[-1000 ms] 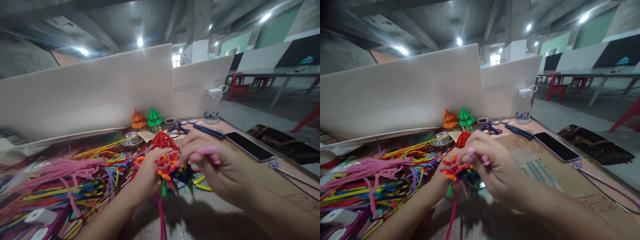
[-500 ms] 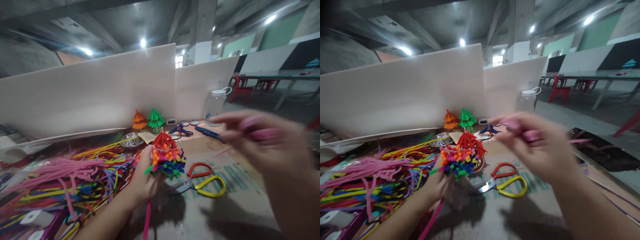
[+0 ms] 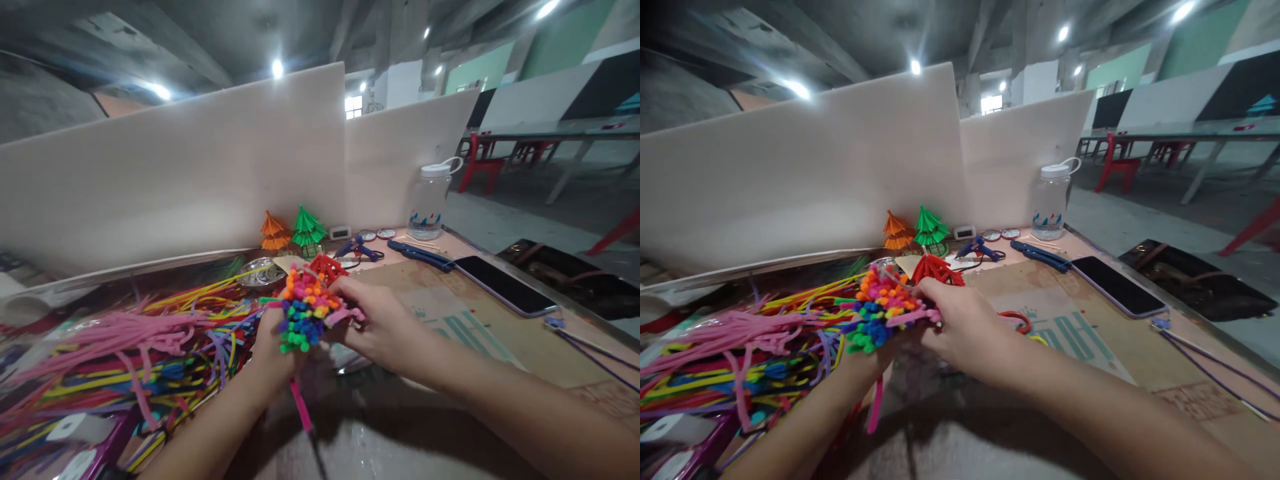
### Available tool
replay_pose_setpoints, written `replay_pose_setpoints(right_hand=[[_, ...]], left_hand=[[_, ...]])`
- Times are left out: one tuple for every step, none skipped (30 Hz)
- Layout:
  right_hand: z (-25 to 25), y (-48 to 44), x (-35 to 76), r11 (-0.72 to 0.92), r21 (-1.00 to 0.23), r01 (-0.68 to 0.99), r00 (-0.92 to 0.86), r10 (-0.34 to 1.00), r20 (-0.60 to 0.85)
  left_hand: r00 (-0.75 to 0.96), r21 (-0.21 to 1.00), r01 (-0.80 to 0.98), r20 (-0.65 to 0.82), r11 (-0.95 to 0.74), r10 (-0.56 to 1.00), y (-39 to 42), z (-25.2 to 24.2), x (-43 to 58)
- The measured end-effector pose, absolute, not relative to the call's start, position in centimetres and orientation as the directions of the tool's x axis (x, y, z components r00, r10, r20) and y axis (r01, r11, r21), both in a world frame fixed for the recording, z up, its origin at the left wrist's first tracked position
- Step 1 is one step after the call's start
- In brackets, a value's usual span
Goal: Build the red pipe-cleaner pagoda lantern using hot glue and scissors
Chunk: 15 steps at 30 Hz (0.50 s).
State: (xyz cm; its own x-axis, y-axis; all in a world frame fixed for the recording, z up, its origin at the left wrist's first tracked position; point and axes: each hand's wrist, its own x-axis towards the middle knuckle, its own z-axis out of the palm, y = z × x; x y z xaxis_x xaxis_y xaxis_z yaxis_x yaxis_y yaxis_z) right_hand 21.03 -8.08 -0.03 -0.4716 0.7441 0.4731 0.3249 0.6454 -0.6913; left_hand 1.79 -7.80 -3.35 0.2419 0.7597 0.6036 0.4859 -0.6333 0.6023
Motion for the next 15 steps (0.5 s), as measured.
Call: replay_pose_setpoints(right_hand=[[0.3,-8.1,21.2,0.64,-0.711,0.29,-0.485,0.739,0.468],[0.7,-8.0,21.4,0.637,-0.728,0.253,-0.489,0.734,0.472],[1.1,-8.0,21.6,0.634,-0.742,0.219,-0.48,0.732,0.483],[1.5,-7.9,21.8,0.631,-0.751,0.194,-0.459,0.735,0.499],[1.8,-7.9,21.9,0.628,-0.758,0.177,-0.424,0.743,0.518],[2.0,-7.9,21.9,0.625,-0.764,0.161,-0.384,0.752,0.535],[2.1,-7.9,21.8,0.623,-0.769,0.142,-0.35,0.758,0.549],[2.1,-8.0,21.7,0.621,-0.775,0.119,-0.331,0.76,0.559],[2.0,-8.0,21.6,0.618,-0.781,0.093,-0.325,0.76,0.562],[1.9,-8.1,21.4,0.617,-0.784,0.069,-0.323,0.757,0.568],[1.7,-8.2,21.3,0.62,-0.782,0.055,-0.326,0.752,0.573],[1.5,-8.2,21.2,0.629,-0.775,0.058,-0.328,0.745,0.58],[1.4,-8.2,21.1,0.642,-0.763,0.079,-0.327,0.74,0.588],[1.3,-8.2,21.0,0.655,-0.747,0.112,-0.321,0.736,0.597],[1.2,-8.1,21.1,0.667,-0.73,0.15,-0.312,0.733,0.605]], left_hand=[[0.22,0.637,0.468,0.588,-0.613,0.778,-7.8,-3.2,1.7],[0.194,0.669,0.45,0.574,-0.592,0.796,-7.8,-3.2,1.6],[0.162,0.689,0.445,0.567,-0.572,0.808,-7.7,-3.2,1.4],[0.118,0.714,0.431,0.562,-0.552,0.819,-7.6,-3.4,1.2],[0.077,0.736,0.412,0.559,-0.537,0.826,-7.5,-3.6,1.0],[0.047,0.755,0.391,0.555,-0.526,0.831,-7.4,-3.9,0.8],[0.034,0.769,0.372,0.549,-0.52,0.835,-7.3,-4.1,0.7],[0.029,0.776,0.361,0.545,-0.517,0.838,-7.2,-4.3,0.7],[0.029,0.779,0.36,0.54,-0.513,0.841,-7.2,-4.4,0.7],[0.033,0.78,0.364,0.535,-0.509,0.844,-7.2,-4.5,0.7],[0.034,0.781,0.371,0.529,-0.502,0.848,-7.3,-4.4,0.8],[0.035,0.783,0.38,0.521,-0.494,0.853,-7.3,-4.3,0.9],[0.033,0.784,0.388,0.513,-0.484,0.858,-7.4,-4.2,1.0],[0.032,0.782,0.4,0.51,-0.478,0.86,-7.5,-4.0,1.0],[0.039,0.774,0.416,0.508,-0.477,0.86,-7.5,-3.8,1.1]])
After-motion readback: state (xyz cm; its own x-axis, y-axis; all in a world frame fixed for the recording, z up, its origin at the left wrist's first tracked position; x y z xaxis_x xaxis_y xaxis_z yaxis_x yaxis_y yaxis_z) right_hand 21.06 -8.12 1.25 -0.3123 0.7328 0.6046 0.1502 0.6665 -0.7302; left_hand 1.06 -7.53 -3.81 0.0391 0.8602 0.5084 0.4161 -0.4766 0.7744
